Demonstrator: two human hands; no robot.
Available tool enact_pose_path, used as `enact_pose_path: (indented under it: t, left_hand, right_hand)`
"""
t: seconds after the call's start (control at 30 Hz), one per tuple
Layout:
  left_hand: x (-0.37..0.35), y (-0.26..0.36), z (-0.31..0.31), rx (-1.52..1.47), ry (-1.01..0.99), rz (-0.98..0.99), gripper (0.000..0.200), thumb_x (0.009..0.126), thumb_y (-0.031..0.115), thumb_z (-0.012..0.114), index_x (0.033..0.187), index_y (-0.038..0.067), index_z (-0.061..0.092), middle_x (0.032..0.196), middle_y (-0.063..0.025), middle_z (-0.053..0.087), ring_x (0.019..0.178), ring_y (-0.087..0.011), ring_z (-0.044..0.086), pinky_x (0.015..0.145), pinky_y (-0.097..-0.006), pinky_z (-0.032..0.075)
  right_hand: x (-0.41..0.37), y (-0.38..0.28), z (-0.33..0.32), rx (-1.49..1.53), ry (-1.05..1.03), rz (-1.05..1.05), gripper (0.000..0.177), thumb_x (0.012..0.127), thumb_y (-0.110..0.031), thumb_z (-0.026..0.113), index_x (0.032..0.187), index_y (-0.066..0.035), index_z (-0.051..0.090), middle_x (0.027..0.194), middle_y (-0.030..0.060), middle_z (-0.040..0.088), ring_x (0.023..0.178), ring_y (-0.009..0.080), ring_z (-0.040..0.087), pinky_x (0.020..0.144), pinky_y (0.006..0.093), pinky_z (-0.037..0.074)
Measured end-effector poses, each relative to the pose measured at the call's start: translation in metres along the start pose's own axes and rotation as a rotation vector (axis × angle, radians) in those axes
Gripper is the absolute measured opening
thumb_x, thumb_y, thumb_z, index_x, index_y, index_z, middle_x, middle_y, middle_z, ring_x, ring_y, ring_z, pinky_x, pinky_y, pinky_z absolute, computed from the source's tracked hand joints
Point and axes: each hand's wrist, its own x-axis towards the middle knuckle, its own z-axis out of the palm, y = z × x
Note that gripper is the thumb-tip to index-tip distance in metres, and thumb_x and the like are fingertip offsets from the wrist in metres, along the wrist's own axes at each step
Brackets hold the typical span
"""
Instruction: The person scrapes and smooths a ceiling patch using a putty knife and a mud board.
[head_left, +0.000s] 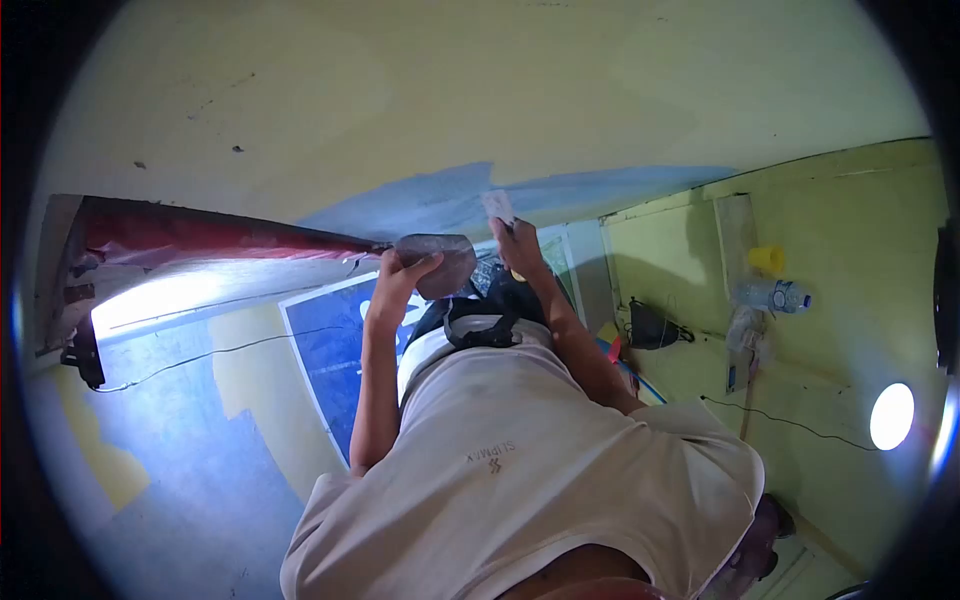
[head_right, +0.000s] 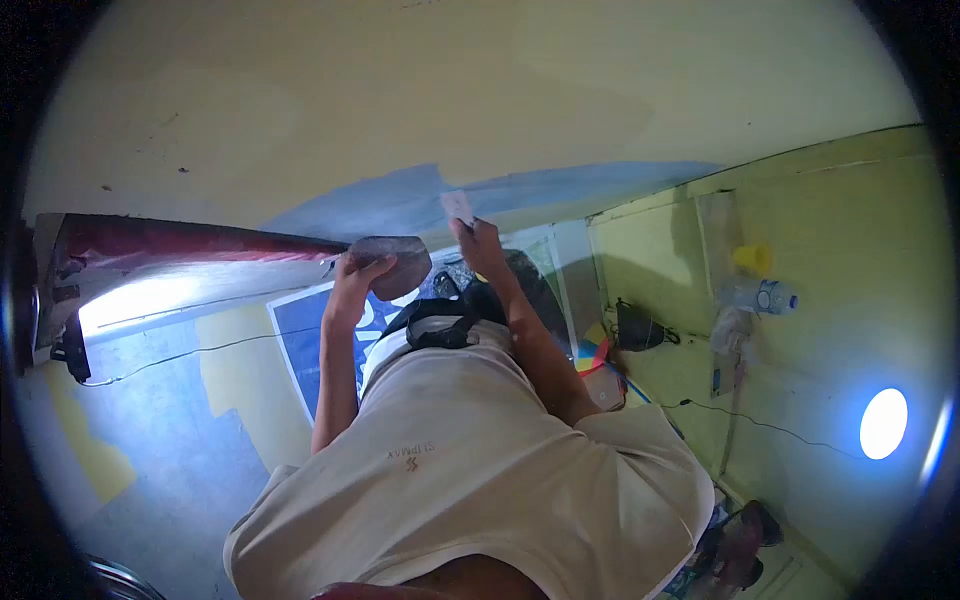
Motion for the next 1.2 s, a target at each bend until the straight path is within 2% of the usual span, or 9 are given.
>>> enact_pose_path:
  t: [0.03,0.2,0.3,0.37,0.53,0.6,0.7,0.87,1.2]
  left_hand:
    - [0.006,-0.003,0.001,0.071,0.014,-0.025,0.024,0.082,0.014,0.072,0.098,-0.003,0.069,0.088,-0.0058,0.07,0.08,-0.014,0.064,0.07,-0.0279,0.05]
    - [0.054,-0.024,0.025,-0.41,-0.247,-0.315,0.026,0.09,0.012,0.062,0.11,-0.004,0.064,0.103,-0.0121,0.068,0.093,-0.0198,0.066,0.083,-0.0318,0.052]
    - [0.087,-0.01,0.057,-0.505,-0.041,-0.38,0.023,0.094,0.012,0.056,0.111,-0.004,0.059,0.114,-0.013,0.064,0.101,-0.0246,0.064,0.083,-0.035,0.053]
    - [0.083,0.017,0.05,-0.748,-0.1,-0.352,0.025,0.094,0.011,0.056,0.114,-0.003,0.057,0.112,-0.0123,0.063,0.101,-0.0232,0.064,0.083,-0.0356,0.053]
    - [0.006,0.031,0.019,-0.369,-0.216,-0.046,0.03,0.088,0.011,0.06,0.114,-0.005,0.059,0.111,-0.014,0.066,0.099,-0.0258,0.067,0.088,-0.0337,0.054]
    - [0.008,0.006,0.009,-0.391,-0.079,-0.283,0.028,0.089,0.013,0.061,0.112,-0.003,0.061,0.105,-0.0129,0.068,0.093,-0.0255,0.068,0.078,-0.0332,0.056]
    - [-0.003,-0.008,0.001,-0.397,-0.068,-0.354,0.026,0.086,0.009,0.065,0.11,0.0,0.06,0.105,-0.0114,0.066,0.096,-0.0229,0.066,0.082,-0.0335,0.054]
    - [-0.007,-0.013,-0.011,-0.313,0.036,-0.274,0.02,0.089,0.009,0.063,0.107,0.0,0.063,0.1,-0.0102,0.068,0.088,-0.0205,0.068,0.073,-0.0307,0.054]
    - [0.0,0.006,-0.015,-0.291,0.044,-0.221,0.026,0.089,0.007,0.062,0.113,-0.003,0.059,0.108,-0.0131,0.067,0.097,-0.0227,0.067,0.084,-0.0331,0.054]
  right_hand:
    - [-0.004,0.002,-0.008,0.03,-0.008,0.07,0.045,0.095,-0.04,0.058,0.079,0.002,0.057,0.052,0.0069,0.052,0.045,0.0153,0.049,0.045,0.032,0.038]
    - [-0.039,-0.001,-0.042,0.202,-0.017,0.157,0.044,0.098,-0.039,0.055,0.069,-0.006,0.049,0.045,0.0003,0.045,0.033,0.0108,0.044,0.033,0.027,0.034]
    - [-0.043,0.018,-0.05,0.237,-0.024,0.192,0.041,0.098,-0.036,0.055,0.074,-0.004,0.051,0.047,0.0014,0.047,0.033,0.0115,0.046,0.032,0.0273,0.034]
    - [-0.049,0.013,-0.054,0.226,0.016,0.192,0.04,0.099,-0.036,0.054,0.075,-0.004,0.051,0.048,0.0019,0.047,0.034,0.0116,0.047,0.032,0.028,0.034]
    - [-0.047,-0.003,-0.038,0.288,-0.067,0.063,0.042,0.101,-0.038,0.049,0.076,-0.005,0.051,0.049,-0.0003,0.046,0.037,0.0083,0.043,0.036,0.0265,0.034]
    - [-0.034,-0.003,-0.022,0.258,-0.101,-0.01,0.043,0.102,-0.037,0.048,0.074,-0.005,0.05,0.049,-0.0012,0.045,0.038,0.0076,0.043,0.037,0.0261,0.033]
    - [-0.023,-0.038,-0.005,0.345,-0.11,-0.032,0.042,0.102,-0.034,0.046,0.072,-0.005,0.049,0.05,-0.0026,0.043,0.042,0.0067,0.043,0.04,0.0256,0.033]
    - [0.003,-0.021,0.013,0.373,-0.005,-0.1,0.038,0.102,-0.029,0.048,0.074,-0.004,0.048,0.051,-0.0006,0.043,0.037,0.009,0.043,0.035,0.0256,0.033]
    - [0.002,-0.032,0.01,0.454,-0.021,-0.002,0.04,0.1,-0.033,0.052,0.074,-0.003,0.051,0.053,-0.0005,0.049,0.041,0.0071,0.045,0.038,0.0252,0.035]
